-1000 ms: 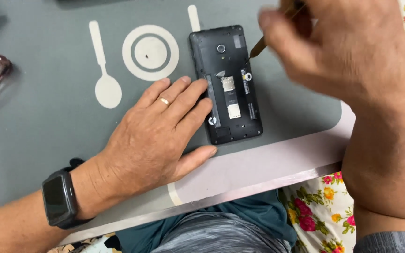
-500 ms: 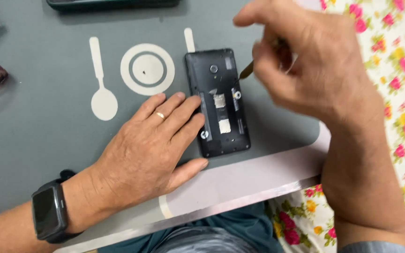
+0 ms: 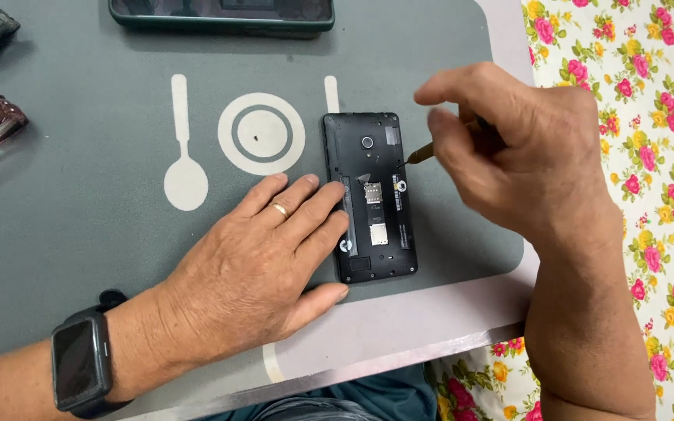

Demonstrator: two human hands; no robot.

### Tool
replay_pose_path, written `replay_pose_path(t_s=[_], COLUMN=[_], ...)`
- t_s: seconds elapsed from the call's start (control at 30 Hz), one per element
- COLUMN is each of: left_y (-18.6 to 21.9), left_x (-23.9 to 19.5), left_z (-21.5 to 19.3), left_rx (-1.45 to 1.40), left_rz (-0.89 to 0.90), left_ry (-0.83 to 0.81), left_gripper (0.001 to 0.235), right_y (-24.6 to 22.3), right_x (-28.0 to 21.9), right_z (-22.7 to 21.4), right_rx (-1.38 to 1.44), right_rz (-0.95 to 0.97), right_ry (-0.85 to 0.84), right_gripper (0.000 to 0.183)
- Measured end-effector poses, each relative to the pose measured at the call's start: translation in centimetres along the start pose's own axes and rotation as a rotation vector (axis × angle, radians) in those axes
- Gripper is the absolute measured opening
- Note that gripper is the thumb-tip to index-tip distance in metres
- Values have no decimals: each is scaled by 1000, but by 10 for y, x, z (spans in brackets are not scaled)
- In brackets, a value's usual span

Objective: The person uses a small screwdriver to unscrew and remove screws from the back of a disassembled smartphone. They then use their fingers to point at and touch various internal components and connectors on the phone's back panel.

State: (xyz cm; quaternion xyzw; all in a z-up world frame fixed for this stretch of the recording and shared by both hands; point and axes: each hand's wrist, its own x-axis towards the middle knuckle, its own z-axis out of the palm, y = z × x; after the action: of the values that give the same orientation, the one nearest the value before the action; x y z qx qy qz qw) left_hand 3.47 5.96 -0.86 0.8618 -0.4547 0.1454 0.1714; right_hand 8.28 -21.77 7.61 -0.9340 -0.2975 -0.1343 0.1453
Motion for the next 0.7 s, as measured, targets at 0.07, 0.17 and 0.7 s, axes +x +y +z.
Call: replay_pose_path(t_s=[0.07,0.17,0.7], left_y=[0,1,7], left_x=[0,1,6], left_z=[0,-1,-16], left_rx=[8,-5,-141], left_rz=[-4,-5,72], left_ry=[5,8,-18], left_gripper=[76,76,61], right_y=[5,1,5], right_x=[-3,2,-5], right_z=[3,1,0], right_rx=[-19,64,-24], right_rz=[3,-69,43], right_ry=[56,44,11], right_gripper=[18,35,17])
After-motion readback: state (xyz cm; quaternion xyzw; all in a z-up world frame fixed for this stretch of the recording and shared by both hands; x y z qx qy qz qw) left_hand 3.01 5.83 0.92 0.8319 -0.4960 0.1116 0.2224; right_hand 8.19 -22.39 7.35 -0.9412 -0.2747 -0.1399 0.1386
